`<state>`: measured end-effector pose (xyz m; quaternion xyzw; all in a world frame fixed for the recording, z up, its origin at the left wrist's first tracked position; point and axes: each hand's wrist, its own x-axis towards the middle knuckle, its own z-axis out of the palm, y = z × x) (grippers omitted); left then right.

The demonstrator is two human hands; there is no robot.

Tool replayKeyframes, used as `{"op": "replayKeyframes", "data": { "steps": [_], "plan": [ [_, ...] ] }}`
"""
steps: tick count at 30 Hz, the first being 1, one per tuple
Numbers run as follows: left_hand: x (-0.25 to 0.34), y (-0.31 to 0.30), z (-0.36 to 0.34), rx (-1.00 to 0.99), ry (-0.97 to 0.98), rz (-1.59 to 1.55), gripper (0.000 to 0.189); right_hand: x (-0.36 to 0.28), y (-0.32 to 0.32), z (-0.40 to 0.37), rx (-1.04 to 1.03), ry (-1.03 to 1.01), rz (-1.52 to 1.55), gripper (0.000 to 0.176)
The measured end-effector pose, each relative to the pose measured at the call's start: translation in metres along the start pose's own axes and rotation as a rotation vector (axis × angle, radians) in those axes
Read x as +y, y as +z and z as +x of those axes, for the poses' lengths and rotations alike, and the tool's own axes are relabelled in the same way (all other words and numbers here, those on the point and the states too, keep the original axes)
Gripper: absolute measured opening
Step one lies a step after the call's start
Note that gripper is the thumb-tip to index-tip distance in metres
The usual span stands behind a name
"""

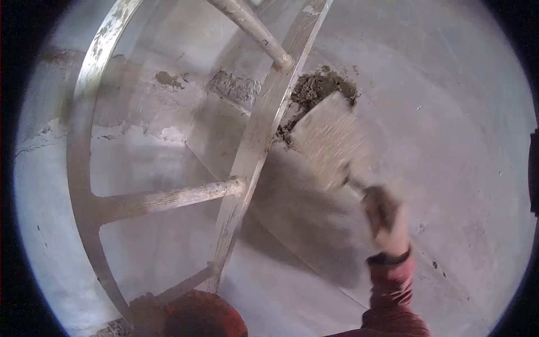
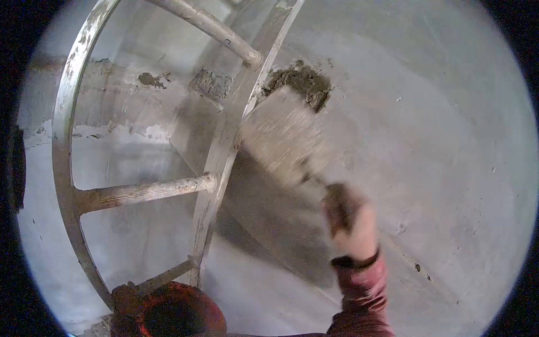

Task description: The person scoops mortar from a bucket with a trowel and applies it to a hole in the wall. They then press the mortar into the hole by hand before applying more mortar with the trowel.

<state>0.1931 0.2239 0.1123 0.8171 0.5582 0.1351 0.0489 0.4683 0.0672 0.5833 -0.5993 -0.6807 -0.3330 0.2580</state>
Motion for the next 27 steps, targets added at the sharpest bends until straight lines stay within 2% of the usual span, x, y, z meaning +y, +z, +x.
{"op": "replayKeyframes", "data": {
  "steps": [1,2,4,5,7,8,10,13,17,22,25,26,27],
  "plan": [
    [-0.005,0.03,-0.001,0.29,0.092,0.154,0.046,-0.007,-0.016,0.022,0.064,-0.05,-0.276,0.012],
    [-0.001,0.016,-0.002,0.287,0.09,0.146,0.046,-0.005,-0.022,0.039,0.161,-0.095,-0.543,0.012],
    [0.005,-0.016,-0.004,0.125,0.019,-0.006,0.041,-0.004,-0.035,0.075,0.098,-0.096,-0.779,0.012],
    [0.006,-0.023,-0.003,0.063,-0.001,-0.046,0.041,0.001,-0.039,0.091,0.098,-0.103,-0.781,0.012],
    [0.006,-0.021,-0.004,0.044,-0.008,-0.057,0.041,0.014,-0.042,0.121,-0.127,-0.147,-0.934,0.014],
    [0.006,-0.019,-0.003,0.053,0.006,-0.055,0.041,0.015,-0.04,0.134,-0.123,-0.151,-0.936,0.014],
    [0.005,-0.014,-0.003,0.084,0.013,-0.046,0.04,0.018,-0.035,0.157,-0.325,-0.117,-1.086,0.019],
    [0.004,-0.012,-0.002,0.107,0.027,-0.04,0.04,0.023,-0.022,0.19,-0.332,-0.08,-1.218,0.017],
    [0.004,-0.011,-0.003,0.126,0.034,-0.033,0.04,0.008,-0.018,0.215,-0.33,-0.132,-1.219,0.016],
    [0.003,-0.012,-0.004,0.243,0.066,0.028,0.04,0.01,-0.017,0.23,-0.264,-0.061,-1.235,0.022],
    [0.003,-0.019,0.0,0.038,0.164,0.084,0.039,0.023,-0.022,0.238,-0.166,-0.045,-1.181,0.025],
    [0.006,-0.023,0.001,0.036,0.165,0.084,0.039,0.022,-0.023,0.239,-0.167,-0.044,-1.18,0.025],
    [0.008,-0.027,0.002,-0.033,0.032,-0.013,0.039,0.018,-0.025,0.241,-0.194,0.02,-1.175,0.026]
  ]
}}
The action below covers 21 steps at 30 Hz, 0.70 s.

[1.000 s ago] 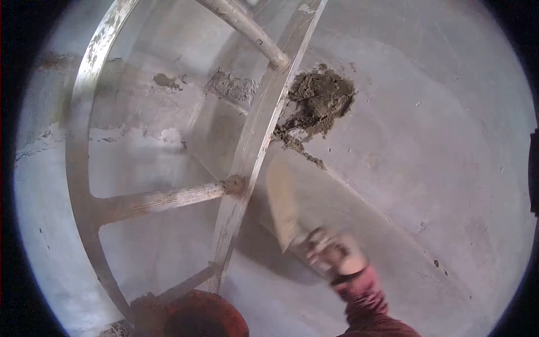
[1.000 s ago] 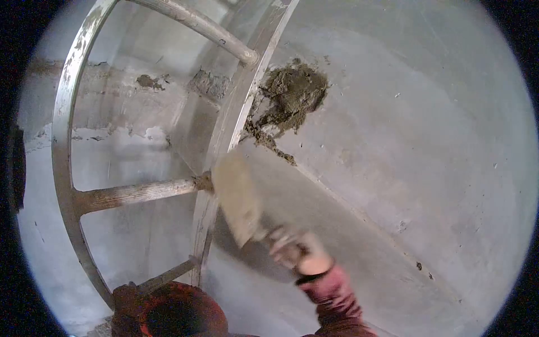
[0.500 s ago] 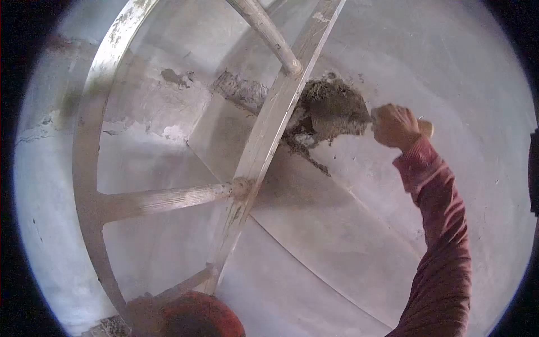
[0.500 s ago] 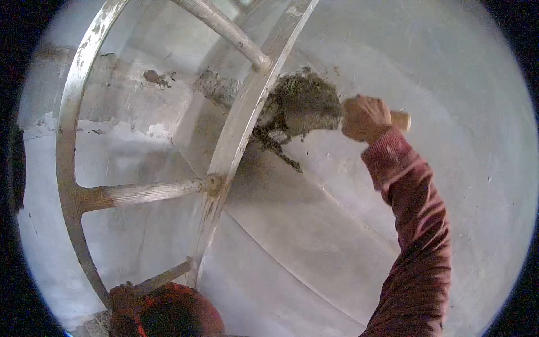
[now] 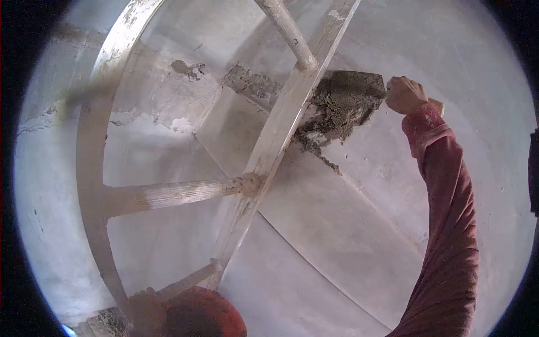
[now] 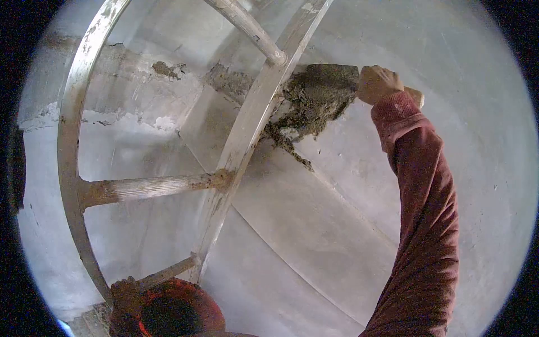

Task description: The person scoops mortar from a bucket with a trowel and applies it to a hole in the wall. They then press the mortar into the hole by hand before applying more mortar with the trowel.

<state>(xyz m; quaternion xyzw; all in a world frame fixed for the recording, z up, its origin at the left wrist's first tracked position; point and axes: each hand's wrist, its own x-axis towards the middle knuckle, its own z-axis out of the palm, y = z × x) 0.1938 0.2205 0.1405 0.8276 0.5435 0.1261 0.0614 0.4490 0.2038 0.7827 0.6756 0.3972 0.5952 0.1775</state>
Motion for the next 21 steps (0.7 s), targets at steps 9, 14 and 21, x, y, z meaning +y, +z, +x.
{"op": "replayKeyframes", "data": {
  "steps": [9,14,21],
  "plan": [
    [0.001,0.017,-0.007,0.21,-0.043,-0.095,0.051,0.02,0.004,0.003,-0.055,0.122,-0.04,0.033],
    [0.005,-0.019,-0.003,-0.046,-0.172,-0.229,0.054,0.038,-0.011,-0.008,0.039,0.228,-0.021,0.031],
    [-0.002,0.014,-0.001,-0.008,-0.087,-0.121,0.067,0.027,0.001,-0.036,0.153,-0.087,0.1,0.02]
  ]
}}
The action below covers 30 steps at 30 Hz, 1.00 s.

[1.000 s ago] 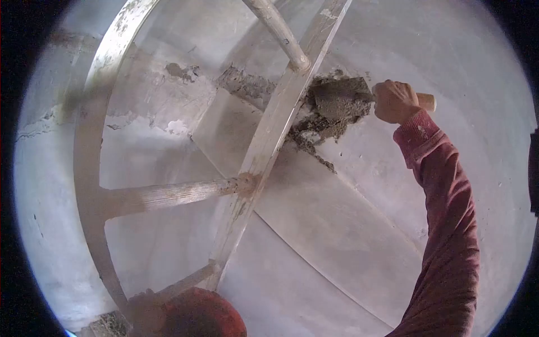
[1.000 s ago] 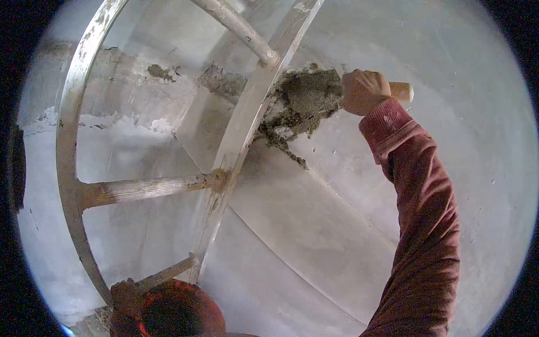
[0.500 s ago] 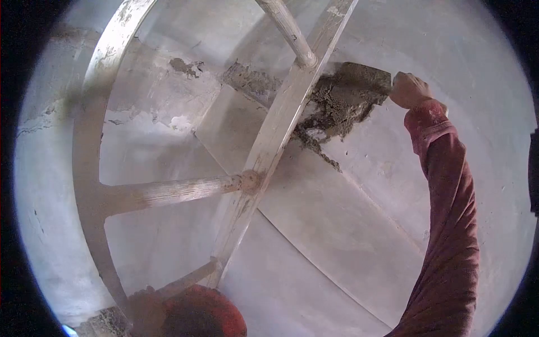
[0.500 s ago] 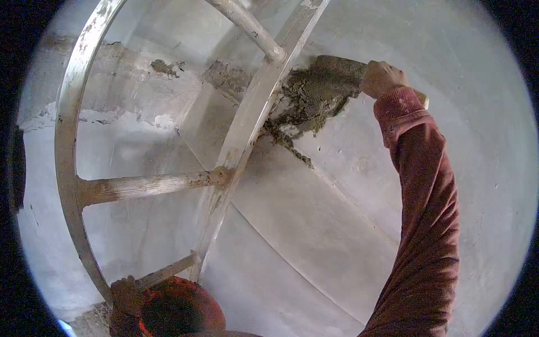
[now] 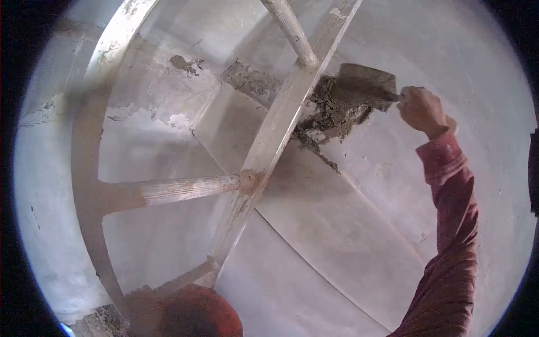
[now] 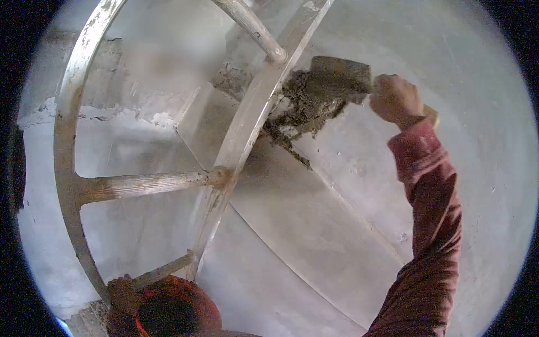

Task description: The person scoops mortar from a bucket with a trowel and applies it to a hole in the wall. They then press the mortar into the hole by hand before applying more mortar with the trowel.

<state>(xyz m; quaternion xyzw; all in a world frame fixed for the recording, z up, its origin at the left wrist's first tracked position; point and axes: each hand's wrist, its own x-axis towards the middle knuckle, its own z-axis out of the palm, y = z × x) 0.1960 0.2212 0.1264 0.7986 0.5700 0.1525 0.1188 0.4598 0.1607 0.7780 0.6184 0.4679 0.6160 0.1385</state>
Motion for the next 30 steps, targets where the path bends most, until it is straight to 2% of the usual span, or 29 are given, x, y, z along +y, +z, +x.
{"op": "replayKeyframes", "data": {
  "steps": [2,4,6,8,10,11,13,16,19,22,24,25,27,30],
  "plan": [
    [-0.002,0.003,-0.003,0.047,0.001,0.005,0.066,-0.021,0.006,-0.001,-0.045,0.009,-0.055,0.019],
    [-0.008,0.015,-0.006,0.218,0.117,-0.002,0.063,-0.034,0.008,-0.001,-0.078,0.015,-0.103,0.017],
    [-0.009,0.012,-0.005,0.173,0.11,-0.022,0.062,-0.037,0.012,-0.004,-0.001,-0.154,-0.151,0.015],
    [-0.008,0.012,-0.005,0.124,0.11,-0.044,0.061,-0.037,0.002,-0.001,-0.043,-0.12,-0.154,0.015],
    [-0.006,0.023,-0.008,0.672,0.152,0.054,0.054,-0.038,-0.005,0.003,-0.087,-0.094,-0.163,0.015],
    [-0.005,0.022,-0.008,0.67,0.153,0.052,0.054,-0.04,-0.006,0.005,-0.088,-0.052,-0.149,0.016],
    [-0.007,0.015,-0.005,0.406,0.173,0.059,0.046,-0.04,-0.009,0.005,-0.087,-0.006,-0.134,0.016],
    [0.005,-0.004,-0.007,0.35,0.065,0.033,0.046,-0.036,-0.014,0.005,-0.144,-0.077,-0.212,0.016],
    [0.0,0.009,-0.003,0.249,-0.016,0.003,0.049,-0.032,-0.012,0.005,-0.079,-0.01,-0.124,0.017],
    [0.0,0.003,-0.002,0.201,0.083,0.038,0.05,-0.031,-0.003,0.006,-0.174,-0.074,-0.252,0.02],
    [0.006,-0.013,-0.004,0.208,0.043,0.021,0.049,-0.028,-0.002,-0.002,-0.003,-0.238,-0.162,0.019],
    [0.008,-0.017,-0.005,0.209,0.007,0.007,0.048,-0.03,-0.002,0.001,-0.001,-0.239,-0.162,0.019],
    [0.001,0.003,-0.003,0.225,0.027,0.014,0.048,-0.037,0.0,0.009,-0.066,-0.052,-0.128,0.018],
    [0.0,0.01,-0.004,0.215,0.045,0.035,0.047,-0.044,0.017,0.017,-0.122,-0.093,-0.192,0.016]
  ]
}}
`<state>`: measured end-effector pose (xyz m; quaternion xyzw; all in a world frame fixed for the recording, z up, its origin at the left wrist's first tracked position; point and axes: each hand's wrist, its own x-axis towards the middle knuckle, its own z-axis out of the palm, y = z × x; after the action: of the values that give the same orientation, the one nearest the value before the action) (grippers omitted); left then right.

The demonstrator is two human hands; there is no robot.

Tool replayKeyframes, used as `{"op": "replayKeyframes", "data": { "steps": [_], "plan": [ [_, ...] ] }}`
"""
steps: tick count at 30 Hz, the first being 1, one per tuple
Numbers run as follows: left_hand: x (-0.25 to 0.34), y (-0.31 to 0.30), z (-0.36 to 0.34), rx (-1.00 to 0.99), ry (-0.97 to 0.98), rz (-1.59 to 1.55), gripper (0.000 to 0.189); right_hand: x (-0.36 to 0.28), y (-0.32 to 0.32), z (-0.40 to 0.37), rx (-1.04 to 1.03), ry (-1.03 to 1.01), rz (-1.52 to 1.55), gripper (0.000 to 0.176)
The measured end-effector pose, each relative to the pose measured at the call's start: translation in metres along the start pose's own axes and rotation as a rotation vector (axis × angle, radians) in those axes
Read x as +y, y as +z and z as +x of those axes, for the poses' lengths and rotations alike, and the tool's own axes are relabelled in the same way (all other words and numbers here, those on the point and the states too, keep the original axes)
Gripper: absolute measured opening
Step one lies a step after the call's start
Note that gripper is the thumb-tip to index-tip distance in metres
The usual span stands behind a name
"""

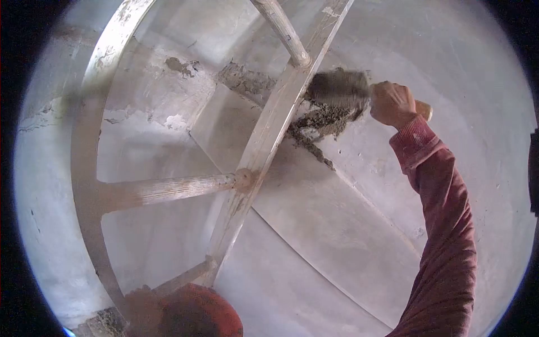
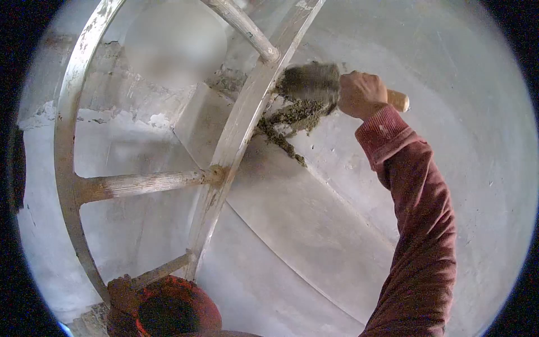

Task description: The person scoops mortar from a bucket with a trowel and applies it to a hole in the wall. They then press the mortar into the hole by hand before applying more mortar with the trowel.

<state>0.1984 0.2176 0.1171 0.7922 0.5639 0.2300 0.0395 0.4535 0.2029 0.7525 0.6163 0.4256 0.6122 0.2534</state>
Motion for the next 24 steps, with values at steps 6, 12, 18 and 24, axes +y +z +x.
{"op": "replayKeyframes", "data": {
  "steps": [6,12,18,24],
  "plan": [
    [-0.003,0.002,-0.005,0.152,0.086,0.073,0.048,0.002,0.019,0.005,0.347,-0.09,0.021,0.016],
    [-0.001,0.006,-0.004,0.143,-0.012,0.034,0.055,0.003,-0.006,0.001,0.176,0.025,0.067,0.015],
    [0.0,-0.025,0.003,-0.256,-0.049,-0.176,0.055,0.003,-0.027,-0.006,0.14,0.079,0.128,0.016],
    [-0.008,0.023,-0.006,-0.013,0.021,0.034,0.053,-0.016,-0.006,-0.026,0.022,-0.052,0.093,0.015]
  ]
}}
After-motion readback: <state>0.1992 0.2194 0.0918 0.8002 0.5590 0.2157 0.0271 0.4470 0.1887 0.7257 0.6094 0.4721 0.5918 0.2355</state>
